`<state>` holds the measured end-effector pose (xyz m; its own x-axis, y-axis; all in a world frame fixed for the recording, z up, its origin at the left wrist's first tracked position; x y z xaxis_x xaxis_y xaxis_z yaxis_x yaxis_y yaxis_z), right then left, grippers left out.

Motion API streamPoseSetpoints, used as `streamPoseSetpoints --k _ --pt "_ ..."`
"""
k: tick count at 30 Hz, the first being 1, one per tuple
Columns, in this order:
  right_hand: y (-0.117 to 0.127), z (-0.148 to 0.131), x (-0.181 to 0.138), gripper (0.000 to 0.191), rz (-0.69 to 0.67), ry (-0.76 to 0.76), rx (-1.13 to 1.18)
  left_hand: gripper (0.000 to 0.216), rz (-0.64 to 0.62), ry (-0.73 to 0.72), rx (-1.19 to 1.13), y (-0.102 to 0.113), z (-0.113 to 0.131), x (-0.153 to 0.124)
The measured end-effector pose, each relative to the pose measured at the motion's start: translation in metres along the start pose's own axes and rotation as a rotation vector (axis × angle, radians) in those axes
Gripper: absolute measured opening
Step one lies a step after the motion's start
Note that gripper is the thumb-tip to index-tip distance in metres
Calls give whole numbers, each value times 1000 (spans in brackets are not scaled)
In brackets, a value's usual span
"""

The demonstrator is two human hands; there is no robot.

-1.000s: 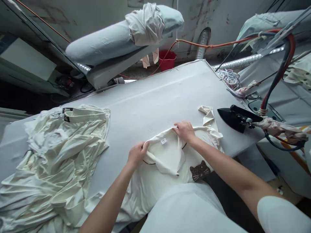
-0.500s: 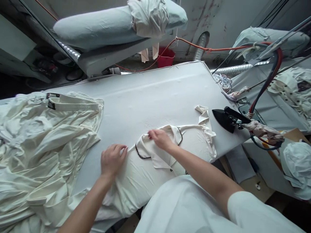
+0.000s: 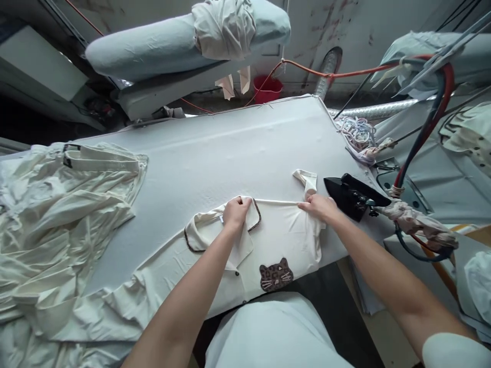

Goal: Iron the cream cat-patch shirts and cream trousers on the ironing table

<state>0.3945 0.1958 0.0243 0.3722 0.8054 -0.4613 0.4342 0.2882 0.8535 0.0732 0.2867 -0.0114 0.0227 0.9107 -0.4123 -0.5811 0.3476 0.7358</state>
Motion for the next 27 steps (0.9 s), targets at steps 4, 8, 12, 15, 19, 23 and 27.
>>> streamPoseSetpoints --k 4,8,12,15,19,23,27 --pt "-21 -65 -36 49 357 291 9 36 63 -13 107 2 8 -2" --pt "-79 -116 -65 59 266 592 76 41 23 -82 141 2 17 -2" --pt "-42 -86 -59 63 399 452 188 46 2 -134 145 29 -3 -12" --pt "-33 -118 -90 62 387 698 259 31 321 -83 283 93 -41 -27" --pt "-104 -193 -143 62 114 993 158 29 281 73 580 126 -92 -21" --pt "-85 -167 -134 55 227 974 157 29 330 -4 564 127 -99 -28" --pt "69 -23 -85 65 772 542 126 37 553 -553 505 91 -75 -114"
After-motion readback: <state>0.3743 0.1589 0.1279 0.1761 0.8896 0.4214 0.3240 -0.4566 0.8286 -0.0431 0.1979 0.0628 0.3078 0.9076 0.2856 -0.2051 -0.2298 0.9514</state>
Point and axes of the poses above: each hand's wrist, its own x-axis towards the middle knuckle, its own y-axis out of the back of the hand, z = x × y, the point moved 10 cm from there along x, towards the middle knuckle, and after that the axes turned 12 degrees about x, right-handed, at the moved point
